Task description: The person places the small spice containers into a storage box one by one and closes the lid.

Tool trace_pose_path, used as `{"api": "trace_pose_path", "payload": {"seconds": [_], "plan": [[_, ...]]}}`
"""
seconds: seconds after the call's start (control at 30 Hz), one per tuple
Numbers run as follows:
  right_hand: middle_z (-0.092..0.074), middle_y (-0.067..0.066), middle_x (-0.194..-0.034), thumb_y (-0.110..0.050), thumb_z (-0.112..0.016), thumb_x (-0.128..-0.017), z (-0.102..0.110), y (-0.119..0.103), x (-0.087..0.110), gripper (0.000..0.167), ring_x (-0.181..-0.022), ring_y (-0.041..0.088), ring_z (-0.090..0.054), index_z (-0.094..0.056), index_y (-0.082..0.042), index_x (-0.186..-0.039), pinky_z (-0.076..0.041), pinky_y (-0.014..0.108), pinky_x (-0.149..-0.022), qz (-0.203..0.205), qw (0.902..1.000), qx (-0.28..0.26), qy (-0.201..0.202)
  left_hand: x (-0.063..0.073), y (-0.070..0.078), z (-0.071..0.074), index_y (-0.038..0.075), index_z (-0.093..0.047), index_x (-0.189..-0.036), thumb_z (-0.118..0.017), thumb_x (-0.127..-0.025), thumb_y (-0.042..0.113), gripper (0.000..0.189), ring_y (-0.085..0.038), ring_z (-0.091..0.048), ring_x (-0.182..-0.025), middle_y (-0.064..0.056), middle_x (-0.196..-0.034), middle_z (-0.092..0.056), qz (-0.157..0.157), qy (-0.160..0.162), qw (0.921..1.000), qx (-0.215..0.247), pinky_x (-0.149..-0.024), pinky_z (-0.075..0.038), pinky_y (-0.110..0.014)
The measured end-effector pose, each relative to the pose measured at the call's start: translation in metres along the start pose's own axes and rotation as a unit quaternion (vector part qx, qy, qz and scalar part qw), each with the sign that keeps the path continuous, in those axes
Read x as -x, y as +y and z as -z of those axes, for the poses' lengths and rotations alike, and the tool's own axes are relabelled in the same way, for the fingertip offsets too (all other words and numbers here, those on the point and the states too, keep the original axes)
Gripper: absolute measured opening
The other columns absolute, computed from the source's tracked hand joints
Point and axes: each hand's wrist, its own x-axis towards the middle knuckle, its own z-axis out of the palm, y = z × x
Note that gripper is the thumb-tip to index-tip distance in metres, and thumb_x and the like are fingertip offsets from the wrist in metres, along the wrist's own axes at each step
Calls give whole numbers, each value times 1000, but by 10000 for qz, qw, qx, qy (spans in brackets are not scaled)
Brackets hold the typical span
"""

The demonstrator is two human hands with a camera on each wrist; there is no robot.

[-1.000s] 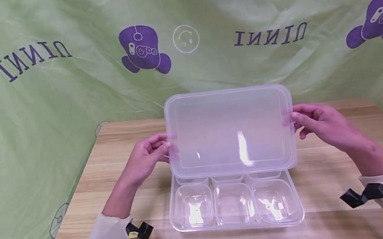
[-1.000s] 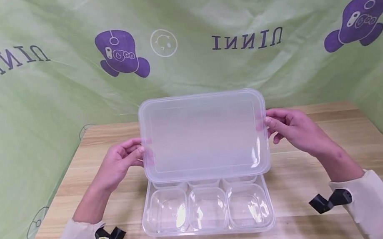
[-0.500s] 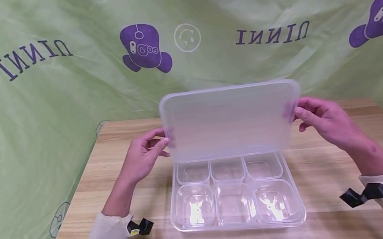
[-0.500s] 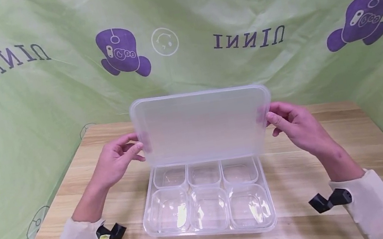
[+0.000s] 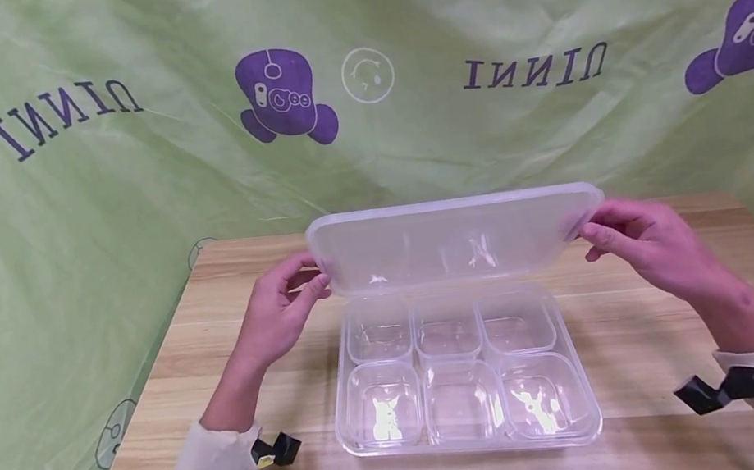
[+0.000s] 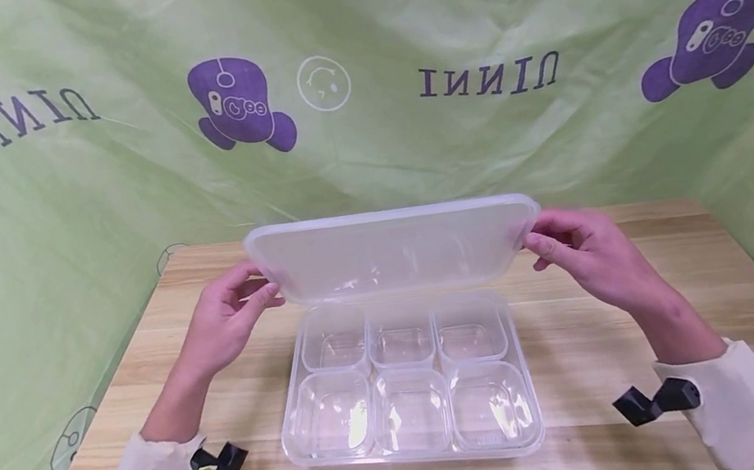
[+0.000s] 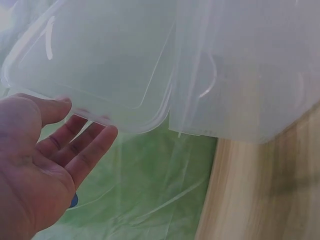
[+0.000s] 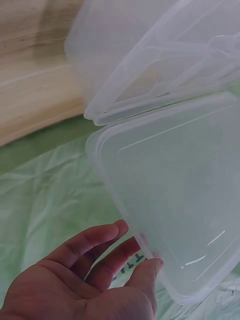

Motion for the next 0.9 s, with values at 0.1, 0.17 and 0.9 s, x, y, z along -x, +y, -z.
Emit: {"api": "trace_pose_path", "payload": {"seconds": [0.1,0.17,0.9], "plan": [[-73,-3,-106,12,-59,-99,0,0,7,22,-81,12,-70,-69,9,-118,-57,22,-70,1,9993,359,-71,5,-3,1,-5,-66,-117,-61,-100,-7,18,-35,-69,-105,-17,-114,-66,-13,-48,10000,-74,-87,-60,-35],[-74,-3,-103,12,-60,-98,1,0,12,23,-80,12,-70,-70,7,-118,-56,21,-68,-14,9987,508,-96,9,-3,1,-3,-66,-118,-61,-100,-6,19,-34,-67,-109,-15,-115,-65,-23,-94,9998,-166,-89,-59,-34],[-65,11,-131,21,-72,-83,4,6,54,48,-126,13,-57,-74,-12,-118,-49,19,-95,853,9741,117,-2093,46,-20,4,16,-72,-110,-62,-97,-11,32,-26,-58,-125,-4,-125,-65,-801,-1249,9864,-707,-105,-50,-35]]}}
